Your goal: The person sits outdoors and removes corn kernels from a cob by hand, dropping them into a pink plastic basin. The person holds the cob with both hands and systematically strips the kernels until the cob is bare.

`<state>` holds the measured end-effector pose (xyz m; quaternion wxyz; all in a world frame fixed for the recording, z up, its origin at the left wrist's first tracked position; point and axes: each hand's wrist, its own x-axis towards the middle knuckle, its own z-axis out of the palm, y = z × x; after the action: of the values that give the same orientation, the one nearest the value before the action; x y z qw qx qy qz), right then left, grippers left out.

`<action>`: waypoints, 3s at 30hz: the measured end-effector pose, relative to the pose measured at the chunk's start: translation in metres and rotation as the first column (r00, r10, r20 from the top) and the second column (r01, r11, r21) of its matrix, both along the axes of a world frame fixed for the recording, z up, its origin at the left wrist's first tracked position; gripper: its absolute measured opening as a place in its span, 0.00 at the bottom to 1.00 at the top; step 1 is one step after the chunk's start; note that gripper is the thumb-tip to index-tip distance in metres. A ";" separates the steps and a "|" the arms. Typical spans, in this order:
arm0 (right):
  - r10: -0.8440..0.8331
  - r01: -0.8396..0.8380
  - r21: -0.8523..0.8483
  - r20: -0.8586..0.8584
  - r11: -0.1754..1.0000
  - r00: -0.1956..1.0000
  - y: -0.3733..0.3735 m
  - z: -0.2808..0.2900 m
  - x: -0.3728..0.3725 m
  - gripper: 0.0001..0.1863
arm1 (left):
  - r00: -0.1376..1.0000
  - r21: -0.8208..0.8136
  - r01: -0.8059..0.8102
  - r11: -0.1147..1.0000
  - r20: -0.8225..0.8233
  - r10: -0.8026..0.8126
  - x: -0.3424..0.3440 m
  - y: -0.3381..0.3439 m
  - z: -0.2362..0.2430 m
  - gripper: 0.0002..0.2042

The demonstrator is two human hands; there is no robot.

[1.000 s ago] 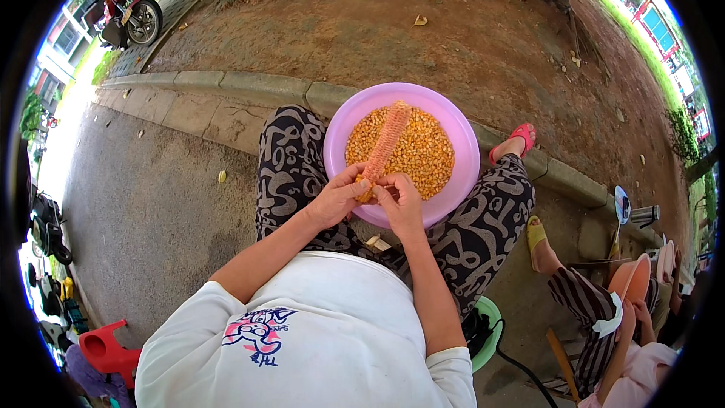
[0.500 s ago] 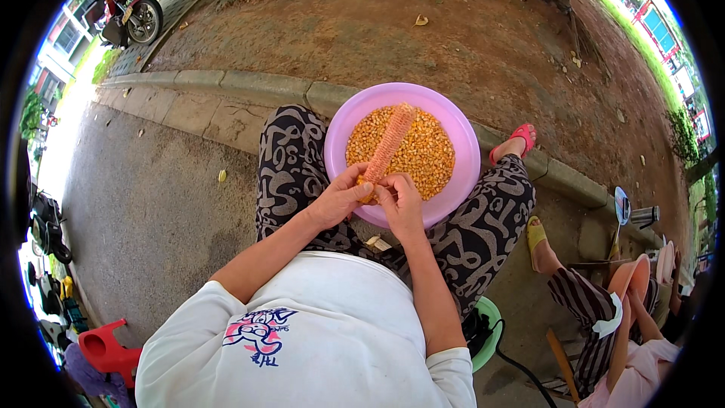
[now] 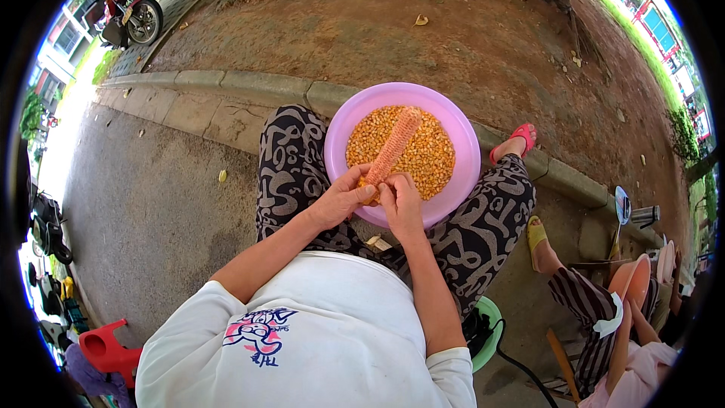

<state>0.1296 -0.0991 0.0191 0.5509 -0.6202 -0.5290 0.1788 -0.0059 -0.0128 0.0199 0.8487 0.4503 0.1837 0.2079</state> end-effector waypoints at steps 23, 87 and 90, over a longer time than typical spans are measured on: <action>-0.281 0.268 -0.088 -0.353 0.959 0.892 0.001 -0.019 0.016 0.11 | 0.997 -0.165 -0.059 0.985 0.035 0.065 0.000 0.001 0.001 0.23; 0.061 -0.069 -0.039 -0.186 0.997 0.981 -0.003 0.006 0.001 0.03 | 0.999 -0.095 0.019 0.995 -0.044 -0.023 -0.002 0.001 0.009 0.18; 0.044 -0.048 -0.029 -0.139 0.998 0.989 -0.002 0.003 0.001 0.04 | 0.998 -0.092 0.019 0.996 -0.060 -0.025 -0.001 0.001 0.007 0.16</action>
<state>0.1302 -0.1012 0.0220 0.5720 -0.6027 -0.5008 0.2425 -0.0073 -0.0121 0.0270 0.8647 0.4191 0.2138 0.1761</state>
